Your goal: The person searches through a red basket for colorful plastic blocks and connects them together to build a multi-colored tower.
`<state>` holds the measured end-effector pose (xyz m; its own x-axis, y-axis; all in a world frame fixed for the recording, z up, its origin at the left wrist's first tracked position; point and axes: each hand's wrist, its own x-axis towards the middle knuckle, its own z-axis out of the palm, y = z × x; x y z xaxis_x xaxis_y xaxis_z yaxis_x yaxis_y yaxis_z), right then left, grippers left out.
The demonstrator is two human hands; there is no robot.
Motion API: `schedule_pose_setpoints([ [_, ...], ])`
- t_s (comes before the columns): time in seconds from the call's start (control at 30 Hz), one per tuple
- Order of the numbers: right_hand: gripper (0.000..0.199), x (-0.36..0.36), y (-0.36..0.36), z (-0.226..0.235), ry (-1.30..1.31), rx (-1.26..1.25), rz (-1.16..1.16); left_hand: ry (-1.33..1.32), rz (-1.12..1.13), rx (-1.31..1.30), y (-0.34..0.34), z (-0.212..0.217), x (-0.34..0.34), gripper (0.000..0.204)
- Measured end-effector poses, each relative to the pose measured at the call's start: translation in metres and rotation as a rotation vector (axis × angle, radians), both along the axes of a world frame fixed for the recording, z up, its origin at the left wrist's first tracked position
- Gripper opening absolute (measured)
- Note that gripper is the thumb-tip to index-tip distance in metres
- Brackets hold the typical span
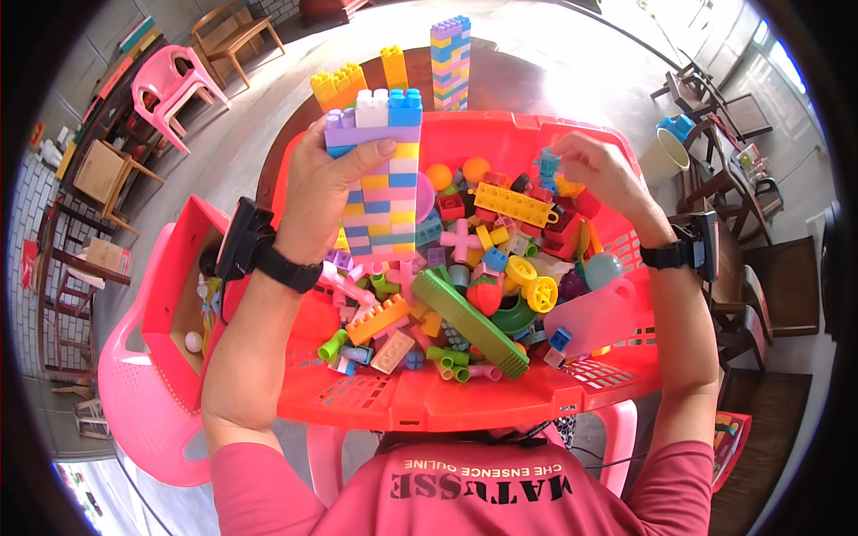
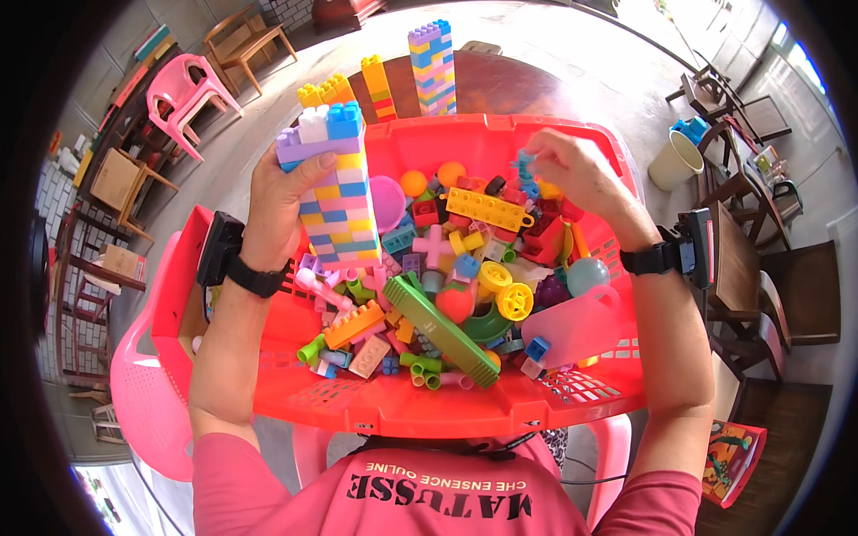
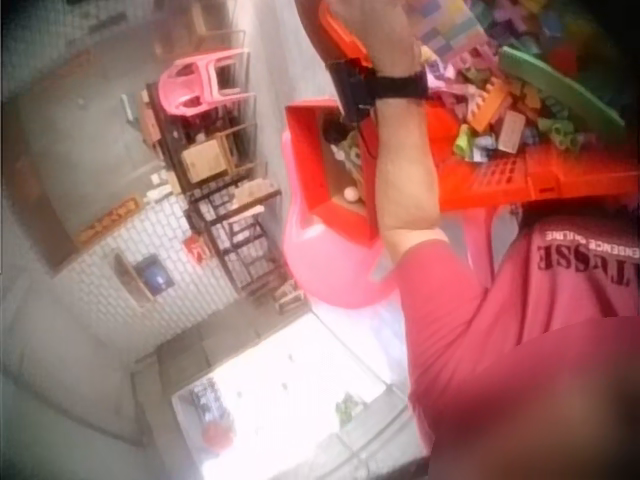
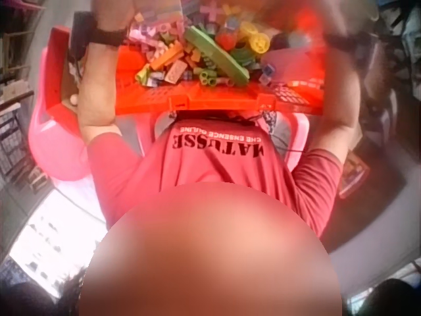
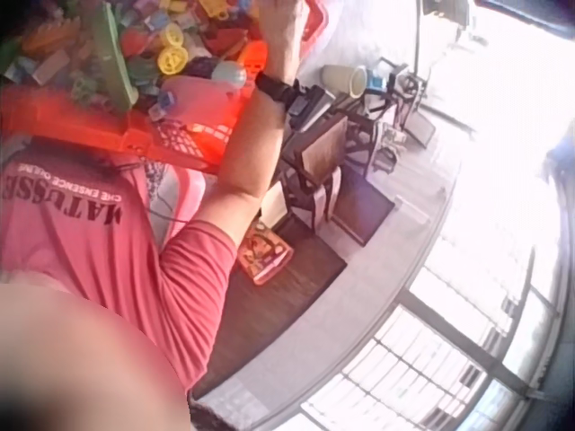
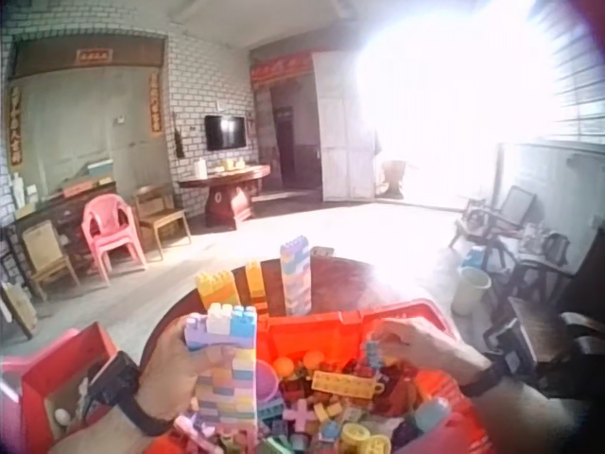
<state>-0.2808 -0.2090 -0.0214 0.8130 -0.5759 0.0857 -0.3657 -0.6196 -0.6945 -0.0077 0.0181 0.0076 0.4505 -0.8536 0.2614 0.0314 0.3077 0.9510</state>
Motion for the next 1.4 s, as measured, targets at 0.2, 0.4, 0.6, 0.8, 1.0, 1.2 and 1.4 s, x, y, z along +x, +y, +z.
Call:
schedule_pose_setpoints([
  [0.2,0.066,0.010,0.032,-0.018,0.249,-0.327,0.226,0.000,-0.034,0.029,-0.005,-0.007,0.002,0.031],
  [0.4,0.066,0.024,0.045,-0.022,0.369,-0.278,0.149,-0.001,-0.057,0.029,-0.005,-0.008,0.004,0.031],
  [0.6,0.066,0.034,0.071,-0.015,0.189,-0.101,0.299,-0.036,-0.070,0.044,-0.004,-0.007,0.003,0.029],
  [0.8,0.061,0.041,0.126,-0.011,0.147,0.137,0.490,-0.098,-0.016,0.088,-0.006,-0.012,0.005,0.035],
  [1.0,0.073,0.037,0.157,-0.014,0.166,-0.025,0.674,-0.109,-0.028,0.093,-0.006,-0.013,0.005,0.036],
  [1.2,0.060,0.041,0.161,-0.010,0.126,-0.076,0.898,-0.158,-0.025,0.105,-0.006,-0.012,0.003,0.039],
  [1.4,0.029,0.037,0.128,0.006,-0.029,0.122,0.812,-0.234,-0.029,0.115,-0.006,-0.011,0.004,0.038],
])
